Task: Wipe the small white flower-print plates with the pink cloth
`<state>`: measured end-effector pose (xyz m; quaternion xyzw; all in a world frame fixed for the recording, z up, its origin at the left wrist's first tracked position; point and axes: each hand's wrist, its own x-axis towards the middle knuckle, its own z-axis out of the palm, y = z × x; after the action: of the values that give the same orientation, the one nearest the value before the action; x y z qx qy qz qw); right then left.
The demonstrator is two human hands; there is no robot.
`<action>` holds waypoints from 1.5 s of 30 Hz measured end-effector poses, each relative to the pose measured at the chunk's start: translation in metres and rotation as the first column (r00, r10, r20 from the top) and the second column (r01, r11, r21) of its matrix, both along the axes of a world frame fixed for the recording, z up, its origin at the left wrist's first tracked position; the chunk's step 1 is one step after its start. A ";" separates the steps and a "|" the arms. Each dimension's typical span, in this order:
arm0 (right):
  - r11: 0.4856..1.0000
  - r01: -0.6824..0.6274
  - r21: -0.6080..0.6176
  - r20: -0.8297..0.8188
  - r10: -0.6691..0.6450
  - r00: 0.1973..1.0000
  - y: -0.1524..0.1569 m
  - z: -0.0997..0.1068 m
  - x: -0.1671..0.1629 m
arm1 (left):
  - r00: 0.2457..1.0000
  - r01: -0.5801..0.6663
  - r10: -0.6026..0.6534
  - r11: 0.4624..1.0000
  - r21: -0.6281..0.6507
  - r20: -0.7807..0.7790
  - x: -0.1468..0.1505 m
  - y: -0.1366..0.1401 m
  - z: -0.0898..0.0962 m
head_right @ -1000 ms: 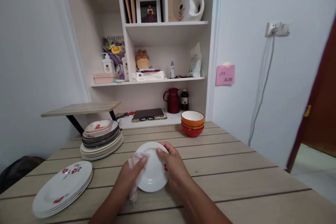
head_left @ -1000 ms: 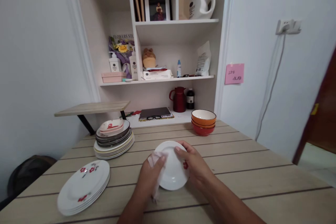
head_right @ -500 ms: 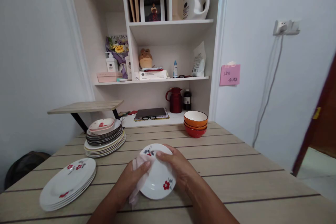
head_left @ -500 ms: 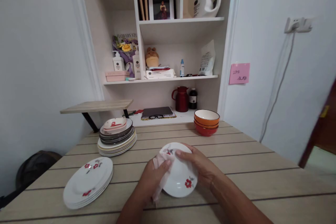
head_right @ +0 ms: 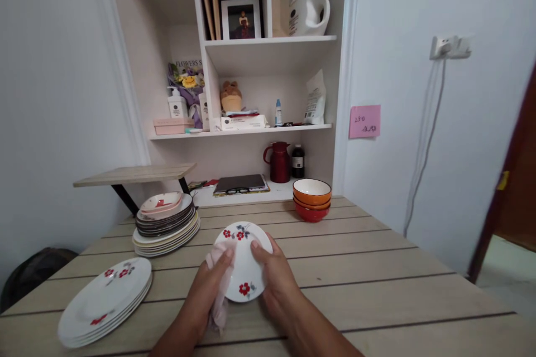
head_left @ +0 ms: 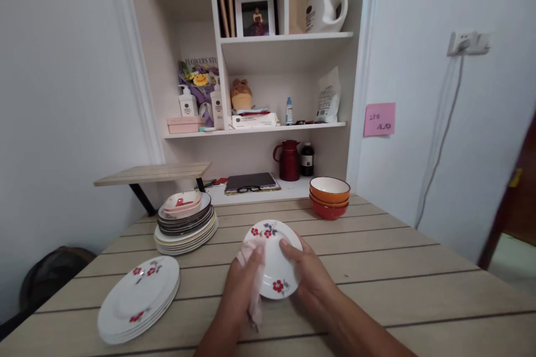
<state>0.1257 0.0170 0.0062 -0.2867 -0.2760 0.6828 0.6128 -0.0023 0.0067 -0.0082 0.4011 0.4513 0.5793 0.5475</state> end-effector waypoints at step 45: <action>0.959 -0.275 0.062 0.264 0.250 0.932 0.001 0.016 0.038 | 0.958 0.268 -0.269 0.963 -0.025 -0.098 -0.004 -0.023 0.022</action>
<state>0.1638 0.0184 0.0223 -0.3018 -0.4210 0.7018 0.4889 -0.0062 -0.0163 0.0138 0.4840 0.4233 0.4762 0.5999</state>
